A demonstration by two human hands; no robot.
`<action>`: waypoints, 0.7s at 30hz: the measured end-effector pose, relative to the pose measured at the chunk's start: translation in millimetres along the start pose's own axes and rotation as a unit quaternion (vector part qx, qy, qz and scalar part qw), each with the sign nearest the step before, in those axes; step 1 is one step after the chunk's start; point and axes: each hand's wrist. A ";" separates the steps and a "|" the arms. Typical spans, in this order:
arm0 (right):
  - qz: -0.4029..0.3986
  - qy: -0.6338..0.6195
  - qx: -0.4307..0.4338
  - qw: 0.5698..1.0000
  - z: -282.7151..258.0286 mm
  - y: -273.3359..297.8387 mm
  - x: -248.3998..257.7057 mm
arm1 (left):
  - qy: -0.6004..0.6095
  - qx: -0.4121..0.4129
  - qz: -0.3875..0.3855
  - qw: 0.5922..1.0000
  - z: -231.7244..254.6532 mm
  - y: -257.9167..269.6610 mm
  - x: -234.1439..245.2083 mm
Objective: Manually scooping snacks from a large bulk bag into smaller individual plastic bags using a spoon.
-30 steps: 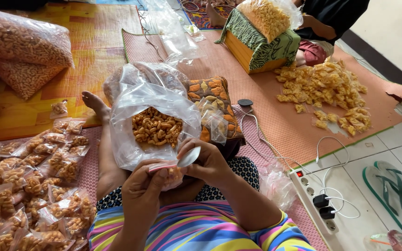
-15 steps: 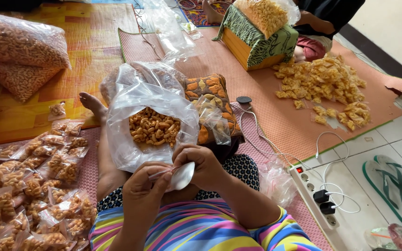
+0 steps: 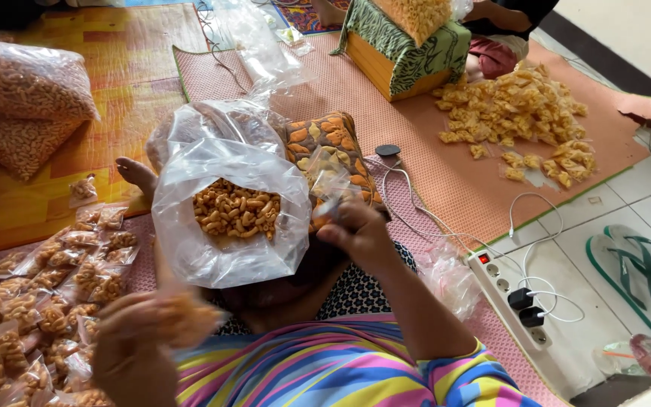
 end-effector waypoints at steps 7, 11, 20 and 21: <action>0.107 0.292 -0.086 0.947 114.4 7.3 20.9 | -0.291 0.052 0.178 0.938 -65.4 31.5 109.3; 0.116 0.347 -0.055 0.929 133.4 8.7 11.2 | -0.458 0.119 0.140 0.870 -163.9 79.4 198.0; 0.161 0.081 -0.064 0.982 127.8 1.9 18.4 | -0.615 0.032 0.181 0.767 -207.6 80.7 199.0; 0.159 -0.010 -0.100 0.982 129.4 1.8 19.9 | -0.582 0.021 0.182 0.792 -164.5 64.4 164.0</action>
Point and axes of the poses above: each hand's wrist, its own y-axis away from the middle knuckle, its own x-axis out of the back of the hand, z = x × y, and after that the axes turned 2 degrees about x, right-handed
